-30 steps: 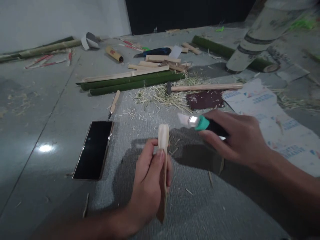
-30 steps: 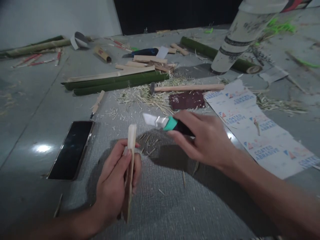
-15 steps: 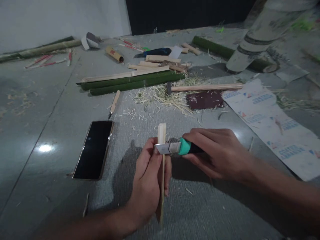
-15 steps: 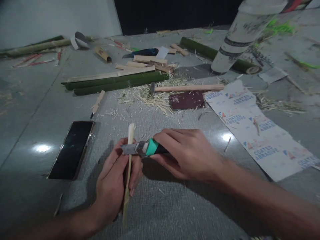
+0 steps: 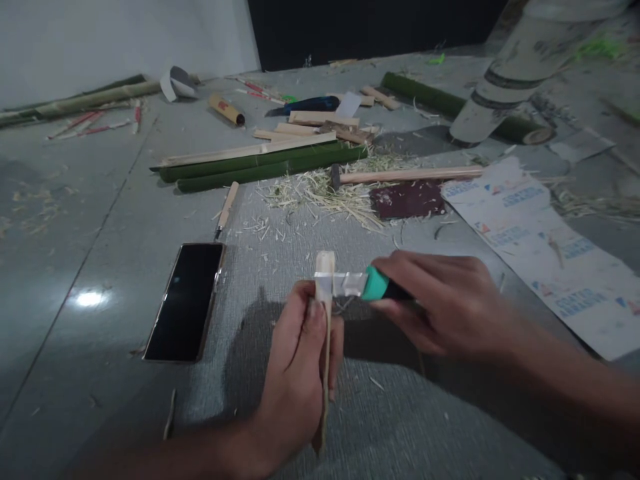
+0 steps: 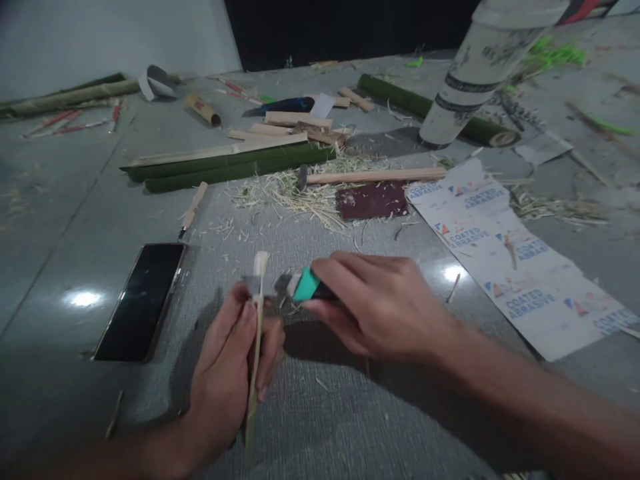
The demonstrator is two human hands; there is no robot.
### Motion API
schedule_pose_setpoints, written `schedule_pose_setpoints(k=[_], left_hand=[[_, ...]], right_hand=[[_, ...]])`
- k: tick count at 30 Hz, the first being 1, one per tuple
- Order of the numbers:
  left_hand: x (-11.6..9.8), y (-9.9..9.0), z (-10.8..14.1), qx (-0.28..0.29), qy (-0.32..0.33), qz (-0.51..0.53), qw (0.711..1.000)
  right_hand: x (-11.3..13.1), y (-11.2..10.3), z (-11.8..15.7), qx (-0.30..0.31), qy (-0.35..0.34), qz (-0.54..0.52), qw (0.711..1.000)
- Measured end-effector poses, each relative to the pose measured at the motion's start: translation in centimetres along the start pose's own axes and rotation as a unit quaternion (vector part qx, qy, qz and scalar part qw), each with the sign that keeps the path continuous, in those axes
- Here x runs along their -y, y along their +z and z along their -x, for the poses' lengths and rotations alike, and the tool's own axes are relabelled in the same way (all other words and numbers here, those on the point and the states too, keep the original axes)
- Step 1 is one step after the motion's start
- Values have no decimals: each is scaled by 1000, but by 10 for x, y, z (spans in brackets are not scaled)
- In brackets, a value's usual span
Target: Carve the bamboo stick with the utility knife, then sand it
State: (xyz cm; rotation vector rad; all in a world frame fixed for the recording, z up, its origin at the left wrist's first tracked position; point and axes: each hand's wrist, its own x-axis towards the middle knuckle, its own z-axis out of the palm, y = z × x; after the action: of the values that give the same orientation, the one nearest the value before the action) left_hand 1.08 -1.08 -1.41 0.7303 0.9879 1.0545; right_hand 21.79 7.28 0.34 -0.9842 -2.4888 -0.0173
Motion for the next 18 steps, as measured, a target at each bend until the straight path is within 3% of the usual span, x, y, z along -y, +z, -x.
schedule_pose_setpoints(k=[3,6,9,14,18], left_hand=[[2,5,9,42,-41,43,997],[0,6,7,29,-27,10,999],[-4,3,-3,-11,-7,-26,1000],[-3,-2,-10,-24,8,2,1000],[-1,-2,-8,-16,12,14,1000]], right_hand=[[-26,-7,1,-52,117,102,986],[-46,-13,3,-83,144,113,980],[-39,-12,2,-73,92,60,991],[-6,-4,0,7,-41,-81,996],[0,-1,1,42,-57,-102,992]])
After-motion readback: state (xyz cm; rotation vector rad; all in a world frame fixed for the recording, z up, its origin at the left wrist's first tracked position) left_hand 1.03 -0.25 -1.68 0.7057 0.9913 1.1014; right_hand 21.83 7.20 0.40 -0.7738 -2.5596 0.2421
